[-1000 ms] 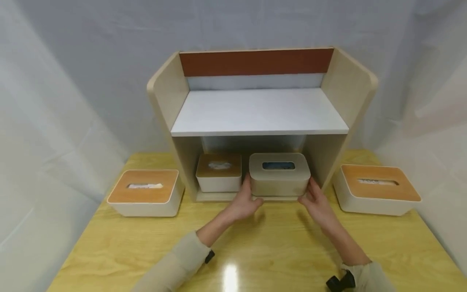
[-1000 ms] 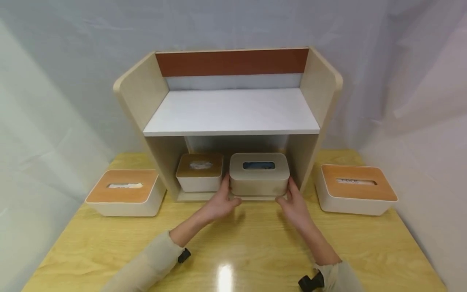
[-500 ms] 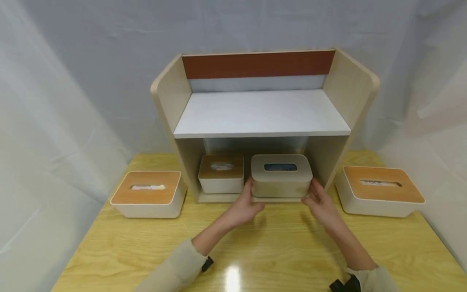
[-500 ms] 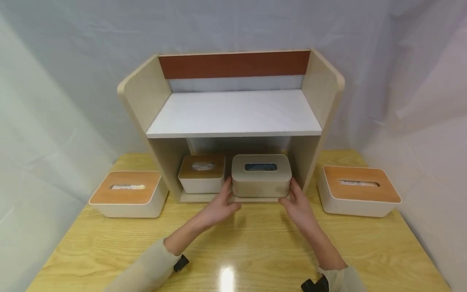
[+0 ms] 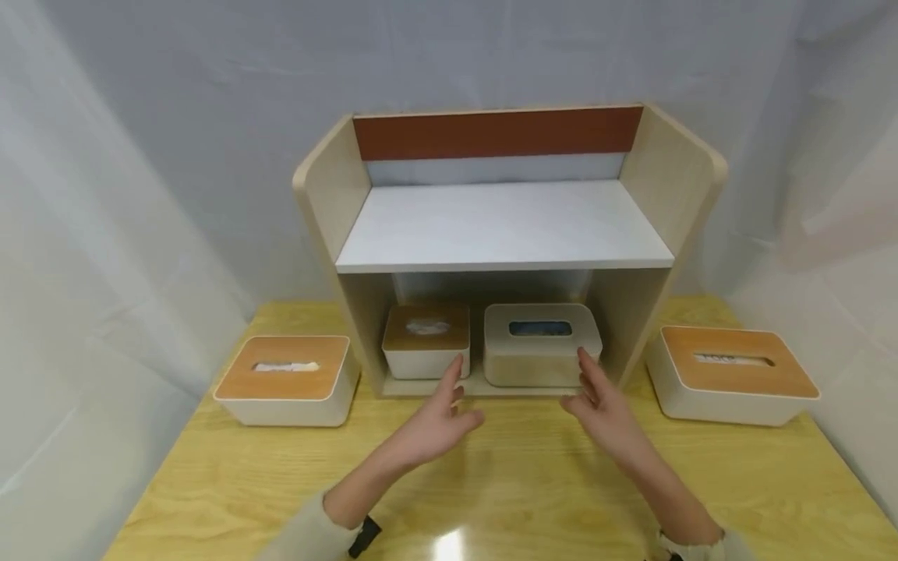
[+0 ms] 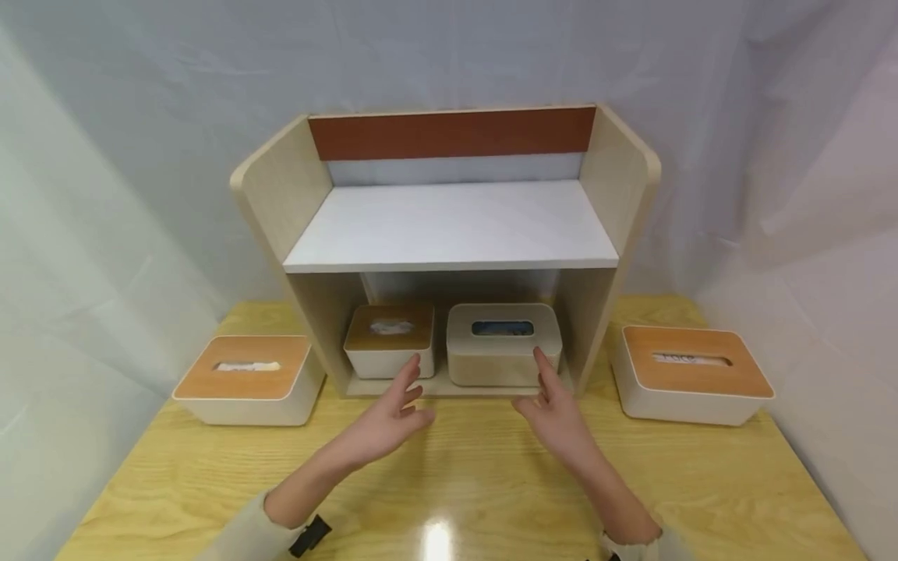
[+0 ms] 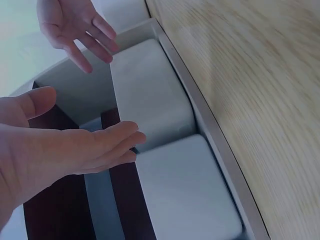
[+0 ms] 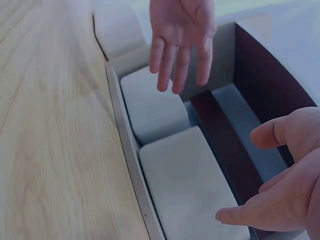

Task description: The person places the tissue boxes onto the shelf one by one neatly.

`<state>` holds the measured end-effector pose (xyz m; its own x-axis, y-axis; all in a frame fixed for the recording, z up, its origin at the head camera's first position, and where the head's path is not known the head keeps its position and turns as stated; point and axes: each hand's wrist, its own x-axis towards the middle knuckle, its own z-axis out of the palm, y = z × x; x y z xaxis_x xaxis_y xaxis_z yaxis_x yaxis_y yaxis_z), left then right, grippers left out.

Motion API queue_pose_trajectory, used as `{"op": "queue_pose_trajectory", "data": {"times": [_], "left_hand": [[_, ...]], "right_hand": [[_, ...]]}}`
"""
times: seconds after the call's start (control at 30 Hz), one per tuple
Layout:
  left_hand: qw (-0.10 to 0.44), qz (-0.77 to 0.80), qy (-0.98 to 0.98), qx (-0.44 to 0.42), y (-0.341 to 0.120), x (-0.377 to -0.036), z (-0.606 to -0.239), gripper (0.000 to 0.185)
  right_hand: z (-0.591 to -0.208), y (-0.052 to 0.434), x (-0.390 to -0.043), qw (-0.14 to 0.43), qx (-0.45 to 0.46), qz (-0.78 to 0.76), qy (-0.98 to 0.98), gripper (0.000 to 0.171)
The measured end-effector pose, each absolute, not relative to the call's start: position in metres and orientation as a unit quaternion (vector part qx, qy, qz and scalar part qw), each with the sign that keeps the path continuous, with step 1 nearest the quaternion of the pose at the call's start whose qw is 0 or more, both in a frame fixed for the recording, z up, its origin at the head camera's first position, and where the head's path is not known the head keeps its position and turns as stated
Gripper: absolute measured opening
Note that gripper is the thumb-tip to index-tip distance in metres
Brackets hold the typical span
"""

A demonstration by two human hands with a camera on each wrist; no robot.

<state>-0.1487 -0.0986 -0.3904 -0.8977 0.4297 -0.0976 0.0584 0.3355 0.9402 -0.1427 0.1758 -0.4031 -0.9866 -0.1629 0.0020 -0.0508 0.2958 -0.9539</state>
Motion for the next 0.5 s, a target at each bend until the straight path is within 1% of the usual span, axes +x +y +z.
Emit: {"op": "queue_pose_trajectory", "data": {"times": [0.27,0.5], "left_hand": [[0.148,0.56,0.803,0.136,-0.127,-0.137,-0.388,0.087],[0.14,0.563,0.806,0.122,-0.153,-0.124,-0.387,0.086]], "right_hand": [[-0.401,0.159,-0.141,0.051,-0.102,-0.592,0.797,0.074],[-0.403,0.144,-0.144,0.068,-0.127,-0.591,0.794,0.062]]}}
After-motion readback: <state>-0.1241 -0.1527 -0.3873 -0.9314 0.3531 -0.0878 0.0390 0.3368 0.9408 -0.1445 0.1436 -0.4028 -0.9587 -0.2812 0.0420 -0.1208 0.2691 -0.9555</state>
